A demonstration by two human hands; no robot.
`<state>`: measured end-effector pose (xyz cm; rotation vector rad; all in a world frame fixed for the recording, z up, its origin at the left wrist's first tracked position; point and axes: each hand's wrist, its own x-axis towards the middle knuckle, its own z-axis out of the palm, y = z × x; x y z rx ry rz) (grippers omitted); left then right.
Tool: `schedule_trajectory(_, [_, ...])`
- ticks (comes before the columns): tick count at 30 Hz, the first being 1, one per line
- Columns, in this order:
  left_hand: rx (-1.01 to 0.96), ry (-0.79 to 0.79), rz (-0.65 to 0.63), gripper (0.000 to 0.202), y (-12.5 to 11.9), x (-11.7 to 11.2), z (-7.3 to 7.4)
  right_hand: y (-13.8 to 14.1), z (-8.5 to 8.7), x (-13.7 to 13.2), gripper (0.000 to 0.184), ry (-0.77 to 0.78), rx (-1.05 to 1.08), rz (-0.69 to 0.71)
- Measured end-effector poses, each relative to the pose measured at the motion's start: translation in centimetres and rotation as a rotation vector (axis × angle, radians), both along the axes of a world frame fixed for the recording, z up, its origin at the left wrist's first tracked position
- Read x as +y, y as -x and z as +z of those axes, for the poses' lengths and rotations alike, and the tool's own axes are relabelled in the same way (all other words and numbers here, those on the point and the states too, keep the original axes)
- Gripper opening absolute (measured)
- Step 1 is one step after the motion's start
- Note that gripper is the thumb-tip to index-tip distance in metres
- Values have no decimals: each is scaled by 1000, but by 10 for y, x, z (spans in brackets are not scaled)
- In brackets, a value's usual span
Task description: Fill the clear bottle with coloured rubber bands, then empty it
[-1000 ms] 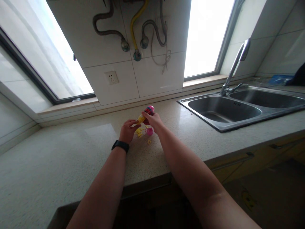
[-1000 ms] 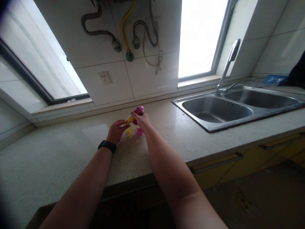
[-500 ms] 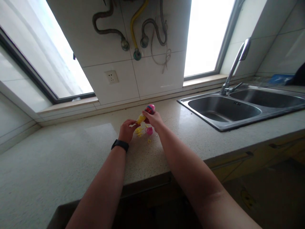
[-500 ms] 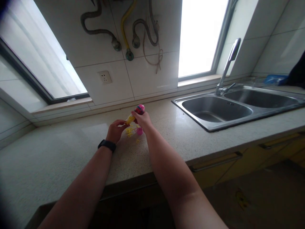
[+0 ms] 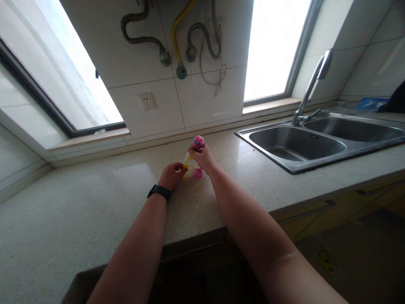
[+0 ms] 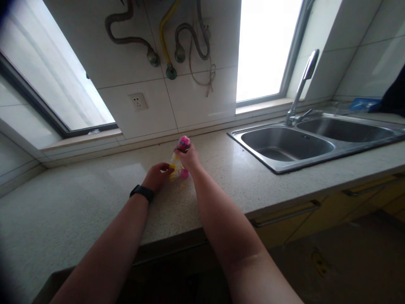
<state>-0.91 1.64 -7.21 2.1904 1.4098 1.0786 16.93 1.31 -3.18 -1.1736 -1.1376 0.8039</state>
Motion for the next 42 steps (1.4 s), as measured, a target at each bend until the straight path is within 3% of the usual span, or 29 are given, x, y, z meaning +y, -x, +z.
schedule_trajectory(3, [55,-20,2,23,1,0,-1,3,-1,-2,35,-150,-225,-66])
schedule_trajectory(8, [56,-41,-32,26,3,1,-4,4,-6,-1,34,-205,-368,-55])
schedule_trajectory(15, [0,13,-24,39,0,-1,0,2,-11,16,37,-136,-73,-88])
schedule_trajectory(20, [-85,12,-24,41,-5,-7,8,7,-9,16,33,-61,176,-3])
schedule_trajectory(28, [-417,25,-109,55,-9,-10,14,12,-4,13,26,18,492,139])
schedule_trajectory(35, [-414,4,-239,69,-17,-15,12,23,-1,4,24,57,509,350])
schedule_trajectory(42, [-169,-204,-64,79,-17,-20,13,29,5,-7,33,-11,421,462])
